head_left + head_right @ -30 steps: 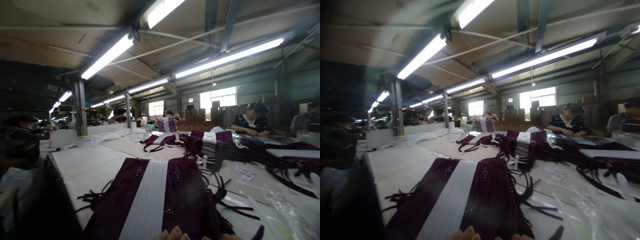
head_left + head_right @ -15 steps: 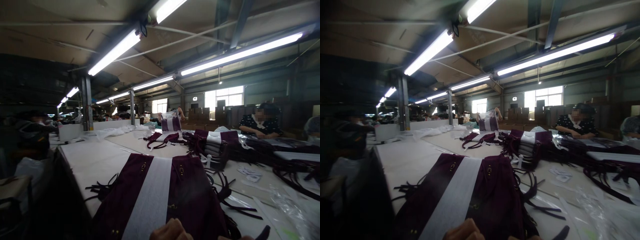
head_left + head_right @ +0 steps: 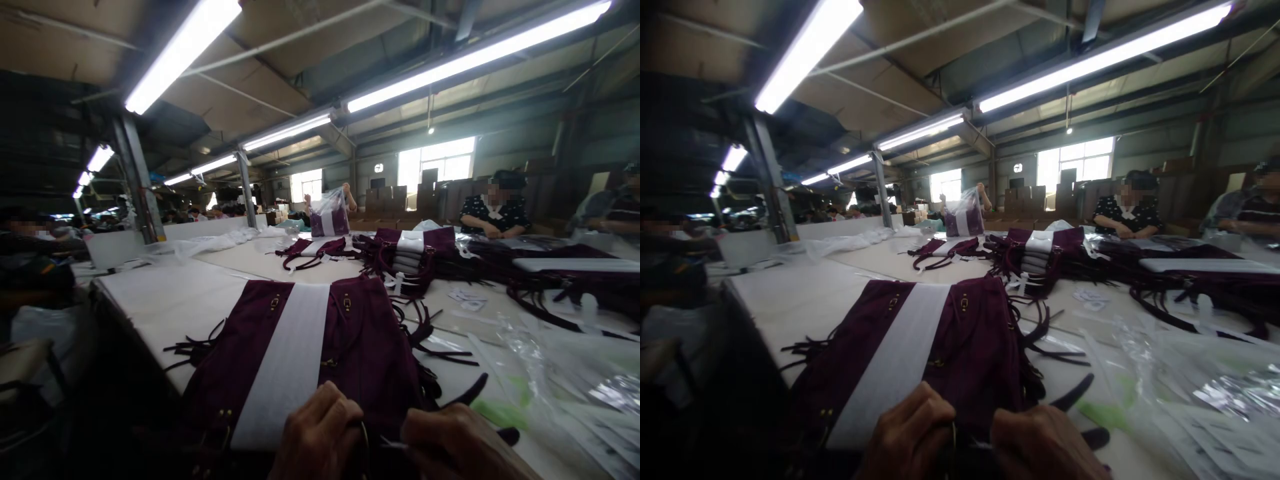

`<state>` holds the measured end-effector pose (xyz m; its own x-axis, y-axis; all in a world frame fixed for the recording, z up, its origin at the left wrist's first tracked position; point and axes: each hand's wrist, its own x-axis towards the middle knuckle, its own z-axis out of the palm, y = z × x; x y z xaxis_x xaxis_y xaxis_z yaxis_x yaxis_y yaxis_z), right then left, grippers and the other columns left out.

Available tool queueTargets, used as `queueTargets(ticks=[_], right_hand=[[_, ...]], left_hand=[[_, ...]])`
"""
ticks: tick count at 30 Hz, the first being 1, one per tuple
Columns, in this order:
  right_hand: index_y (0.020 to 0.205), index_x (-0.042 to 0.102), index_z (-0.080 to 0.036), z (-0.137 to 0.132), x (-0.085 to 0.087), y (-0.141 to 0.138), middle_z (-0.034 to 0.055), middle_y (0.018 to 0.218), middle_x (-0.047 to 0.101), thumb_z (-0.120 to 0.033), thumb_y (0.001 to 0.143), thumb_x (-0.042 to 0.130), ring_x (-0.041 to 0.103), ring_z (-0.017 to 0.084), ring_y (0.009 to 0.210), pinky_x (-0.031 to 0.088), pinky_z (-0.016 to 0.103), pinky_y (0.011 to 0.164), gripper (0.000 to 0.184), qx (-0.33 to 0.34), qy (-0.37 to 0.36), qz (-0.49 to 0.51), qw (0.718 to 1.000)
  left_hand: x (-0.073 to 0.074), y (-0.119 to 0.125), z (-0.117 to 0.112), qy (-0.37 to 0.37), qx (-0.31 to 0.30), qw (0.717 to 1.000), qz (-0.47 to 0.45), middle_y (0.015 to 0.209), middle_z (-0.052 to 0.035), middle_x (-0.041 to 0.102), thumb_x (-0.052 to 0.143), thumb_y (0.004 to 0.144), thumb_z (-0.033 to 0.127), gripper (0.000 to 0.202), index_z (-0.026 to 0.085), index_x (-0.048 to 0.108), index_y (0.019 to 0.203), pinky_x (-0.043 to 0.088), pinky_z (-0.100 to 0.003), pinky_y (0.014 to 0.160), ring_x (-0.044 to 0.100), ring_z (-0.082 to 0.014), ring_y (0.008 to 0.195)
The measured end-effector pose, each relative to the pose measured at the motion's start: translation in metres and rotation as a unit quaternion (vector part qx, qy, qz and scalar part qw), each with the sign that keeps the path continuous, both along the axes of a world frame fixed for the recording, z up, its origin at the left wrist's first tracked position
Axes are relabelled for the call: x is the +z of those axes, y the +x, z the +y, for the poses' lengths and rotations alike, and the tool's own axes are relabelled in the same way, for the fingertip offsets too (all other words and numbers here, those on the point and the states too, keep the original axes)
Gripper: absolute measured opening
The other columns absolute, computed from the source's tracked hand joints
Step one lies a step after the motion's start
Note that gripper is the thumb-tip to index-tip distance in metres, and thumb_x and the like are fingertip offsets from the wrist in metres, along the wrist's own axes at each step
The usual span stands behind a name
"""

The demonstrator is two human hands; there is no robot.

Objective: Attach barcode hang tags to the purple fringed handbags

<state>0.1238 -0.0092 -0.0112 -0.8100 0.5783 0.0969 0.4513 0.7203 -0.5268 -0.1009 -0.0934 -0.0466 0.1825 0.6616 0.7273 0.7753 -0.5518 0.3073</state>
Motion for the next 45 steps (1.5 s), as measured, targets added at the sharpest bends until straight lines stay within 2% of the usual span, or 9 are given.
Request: queueTargets(ticks=[5,11,15,21,26,31,37,39,45], right_hand=[[0.065,0.040,-0.020,-0.008,0.008,0.000,-0.0058,0.056,0.037,-0.024,0.090,0.050,0.036,0.010,0.051,0.022,0.026,0.054,0.027,0.001,0.014,0.026,1.000],[0.066,0.043,-0.020,-0.015,0.012,-0.003,-0.0053,0.057,0.040,-0.023,0.091,0.051,0.037,0.010,0.052,0.022,0.026,0.054,0.026,-0.005,-0.003,0.033,0.999],[0.069,0.049,-0.020,-0.015,0.010,-0.005,-0.0056,0.059,0.042,-0.024,0.092,0.051,0.039,0.009,0.053,0.025,0.025,0.054,0.024,0.015,-0.018,0.040,0.999],[0.065,0.040,-0.021,-0.016,0.015,-0.011,-0.0057,0.055,0.037,-0.025,0.091,0.051,0.036,0.010,0.050,0.022,0.027,0.054,0.029,-0.021,0.030,0.008,0.999],[0.065,0.039,-0.021,-0.018,0.021,-0.024,-0.0062,0.055,0.036,-0.024,0.092,0.051,0.036,0.009,0.050,0.021,0.027,0.053,0.030,0.000,0.021,0.003,1.000],[0.067,0.041,-0.020,-0.017,0.018,-0.033,-0.0064,0.057,0.038,-0.023,0.093,0.051,0.038,0.009,0.052,0.021,0.026,0.053,0.028,0.024,0.012,-0.007,1.000],[0.067,0.043,-0.020,-0.017,0.013,-0.038,-0.0061,0.058,0.040,-0.020,0.092,0.052,0.041,0.009,0.053,0.023,0.024,0.053,0.026,0.020,-0.017,0.015,1.000],[0.068,0.045,-0.020,-0.017,0.009,-0.038,-0.0062,0.058,0.041,-0.021,0.093,0.052,0.042,0.009,0.053,0.024,0.024,0.053,0.026,0.017,-0.018,0.026,0.999],[0.071,0.055,-0.018,-0.016,-0.001,-0.035,-0.0051,0.061,0.047,-0.031,0.096,0.052,0.043,0.009,0.055,0.029,0.022,0.053,0.028,0.002,-0.058,0.077,0.995]], left_hand=[[0.011,0.007,-0.013,-0.063,0.006,0.997,-0.036,0.091,-0.0011,0.061,0.056,0.094,0.005,0.020,0.022,0.061,0.105,0.051,-0.023,0.077,0.062,-0.0136,0.083],[0.017,0.010,-0.014,-0.068,0.002,0.997,-0.031,0.092,-0.0012,0.060,0.053,0.096,0.006,0.020,0.021,0.061,0.107,0.050,-0.024,0.077,0.061,-0.0141,0.085],[0.019,0.009,-0.014,-0.078,0.002,0.996,-0.031,0.094,-0.0020,0.061,0.053,0.097,0.008,0.019,0.021,0.061,0.108,0.051,-0.025,0.078,0.061,-0.0147,0.086],[0.019,0.008,-0.016,-0.088,-0.002,0.995,-0.044,0.091,-0.0018,0.061,0.053,0.098,0.010,0.014,0.019,0.062,0.104,0.050,-0.024,0.076,0.061,-0.0145,0.083],[0.016,0.008,-0.016,-0.088,-0.005,0.995,-0.046,0.090,-0.0022,0.060,0.051,0.100,0.012,0.014,0.019,0.063,0.103,0.050,-0.023,0.074,0.059,-0.0141,0.082],[0.013,0.007,-0.016,-0.093,-0.010,0.995,-0.044,0.090,-0.0026,0.060,0.050,0.100,0.011,0.018,0.019,0.066,0.106,0.050,-0.024,0.075,0.058,-0.0148,0.084],[0.020,-0.001,-0.026,-0.116,-0.040,0.988,-0.097,0.098,-0.0023,0.063,0.056,0.096,0.006,0.019,0.018,0.064,0.108,0.050,-0.024,0.086,0.061,-0.0143,0.094],[0.023,-0.003,-0.027,-0.123,-0.048,0.988,-0.086,0.097,-0.0017,0.063,0.058,0.095,0.006,0.018,0.018,0.064,0.107,0.050,-0.024,0.086,0.061,-0.0144,0.095],[0.034,-0.005,-0.018,-0.129,-0.034,0.991,0.029,0.092,-0.0032,0.063,0.054,0.098,0.014,0.011,0.017,0.065,0.098,0.050,-0.028,0.079,0.060,-0.0167,0.087]])
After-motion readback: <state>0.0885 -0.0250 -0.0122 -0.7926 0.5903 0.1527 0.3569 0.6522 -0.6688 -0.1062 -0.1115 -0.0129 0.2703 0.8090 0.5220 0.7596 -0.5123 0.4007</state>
